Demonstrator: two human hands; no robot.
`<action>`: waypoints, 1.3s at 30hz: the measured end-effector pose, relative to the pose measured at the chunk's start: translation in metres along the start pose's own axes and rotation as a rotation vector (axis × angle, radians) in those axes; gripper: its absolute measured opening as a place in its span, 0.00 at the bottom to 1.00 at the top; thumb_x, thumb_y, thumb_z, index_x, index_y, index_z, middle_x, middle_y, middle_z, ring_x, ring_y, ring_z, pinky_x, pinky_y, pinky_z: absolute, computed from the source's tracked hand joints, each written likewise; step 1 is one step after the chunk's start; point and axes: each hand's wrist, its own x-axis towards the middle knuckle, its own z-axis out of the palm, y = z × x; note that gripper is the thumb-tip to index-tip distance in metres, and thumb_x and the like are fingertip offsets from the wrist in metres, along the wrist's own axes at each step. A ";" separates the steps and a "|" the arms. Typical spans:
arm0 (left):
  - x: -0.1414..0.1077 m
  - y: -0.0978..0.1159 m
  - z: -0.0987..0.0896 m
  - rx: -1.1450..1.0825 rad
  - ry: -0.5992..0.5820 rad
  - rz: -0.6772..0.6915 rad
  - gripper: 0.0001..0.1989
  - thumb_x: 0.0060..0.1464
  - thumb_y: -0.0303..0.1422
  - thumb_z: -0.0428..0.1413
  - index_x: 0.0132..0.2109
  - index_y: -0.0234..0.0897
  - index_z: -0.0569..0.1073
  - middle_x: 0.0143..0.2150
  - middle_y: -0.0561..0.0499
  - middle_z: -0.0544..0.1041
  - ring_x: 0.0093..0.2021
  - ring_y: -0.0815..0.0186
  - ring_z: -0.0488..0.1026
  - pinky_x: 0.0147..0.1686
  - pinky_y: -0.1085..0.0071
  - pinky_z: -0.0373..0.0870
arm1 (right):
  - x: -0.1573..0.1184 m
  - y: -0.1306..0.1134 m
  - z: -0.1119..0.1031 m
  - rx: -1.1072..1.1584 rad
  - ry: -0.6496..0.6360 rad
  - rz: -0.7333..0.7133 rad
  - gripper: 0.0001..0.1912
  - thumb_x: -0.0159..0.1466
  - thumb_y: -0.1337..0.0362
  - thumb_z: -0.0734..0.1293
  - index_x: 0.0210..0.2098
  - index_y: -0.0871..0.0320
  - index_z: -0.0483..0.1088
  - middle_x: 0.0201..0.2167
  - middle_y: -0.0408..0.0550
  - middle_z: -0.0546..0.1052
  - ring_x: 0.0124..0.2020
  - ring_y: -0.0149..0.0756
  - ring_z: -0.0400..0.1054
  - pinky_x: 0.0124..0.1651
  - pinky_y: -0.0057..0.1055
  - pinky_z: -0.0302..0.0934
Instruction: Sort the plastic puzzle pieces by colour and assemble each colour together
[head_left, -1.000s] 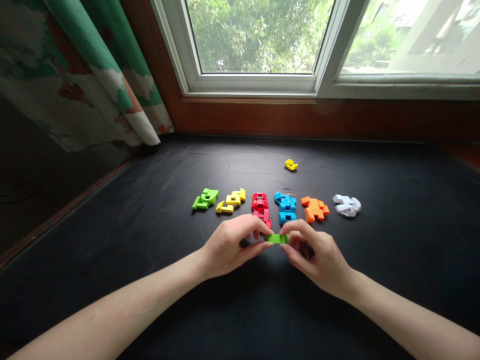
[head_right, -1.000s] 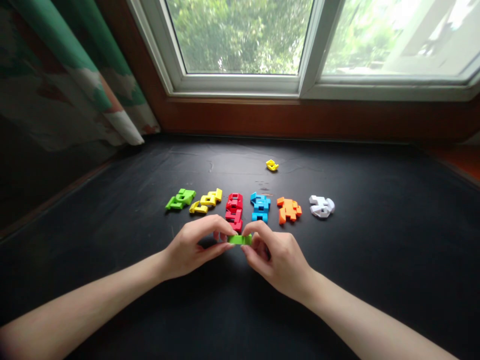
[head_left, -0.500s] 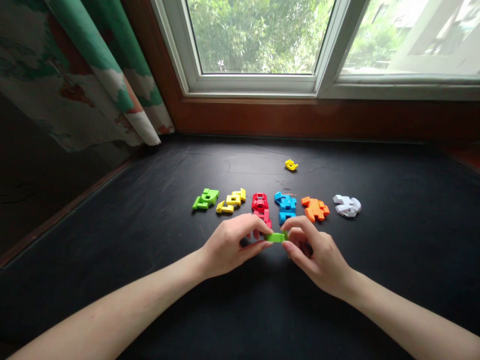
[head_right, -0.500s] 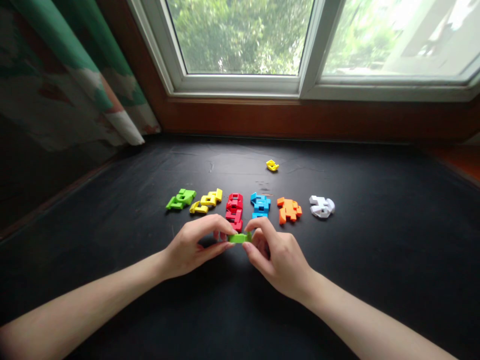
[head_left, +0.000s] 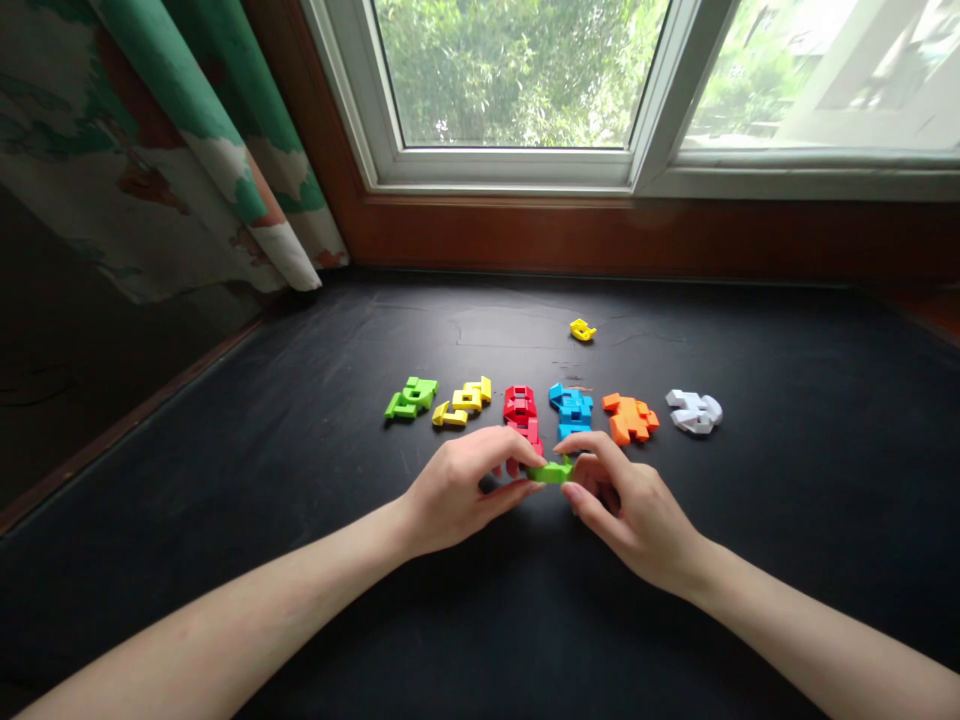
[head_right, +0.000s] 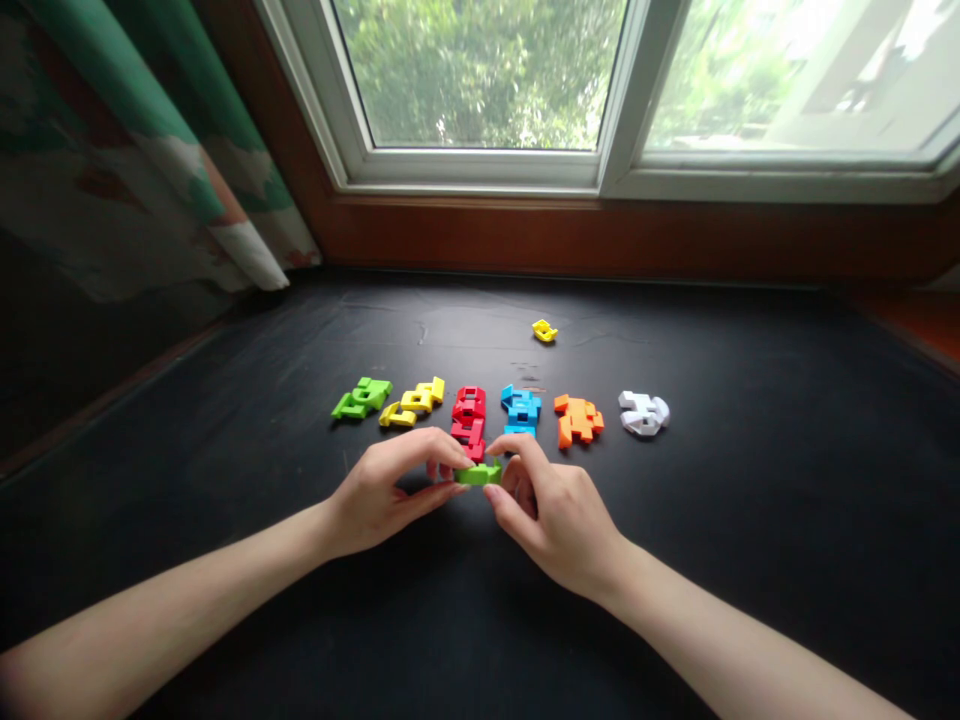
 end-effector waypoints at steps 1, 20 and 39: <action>0.000 0.000 0.000 -0.003 0.000 0.000 0.04 0.59 0.26 0.58 0.42 0.31 0.74 0.37 0.47 0.77 0.34 0.69 0.72 0.36 0.75 0.72 | 0.000 0.000 0.000 -0.002 -0.002 0.001 0.10 0.68 0.67 0.59 0.50 0.55 0.60 0.22 0.34 0.69 0.19 0.28 0.62 0.25 0.23 0.54; -0.001 0.001 -0.001 0.039 -0.014 -0.053 0.06 0.59 0.29 0.58 0.44 0.33 0.73 0.36 0.50 0.77 0.32 0.69 0.72 0.34 0.75 0.71 | -0.001 0.001 0.003 0.019 0.034 -0.009 0.10 0.66 0.68 0.61 0.48 0.55 0.60 0.21 0.34 0.69 0.18 0.26 0.61 0.24 0.21 0.55; 0.001 0.001 -0.001 0.059 -0.030 -0.051 0.04 0.60 0.29 0.57 0.41 0.32 0.74 0.35 0.50 0.77 0.31 0.69 0.71 0.33 0.75 0.70 | 0.000 0.000 0.001 -0.002 0.022 -0.029 0.08 0.67 0.67 0.61 0.45 0.55 0.61 0.20 0.34 0.68 0.18 0.27 0.60 0.23 0.23 0.53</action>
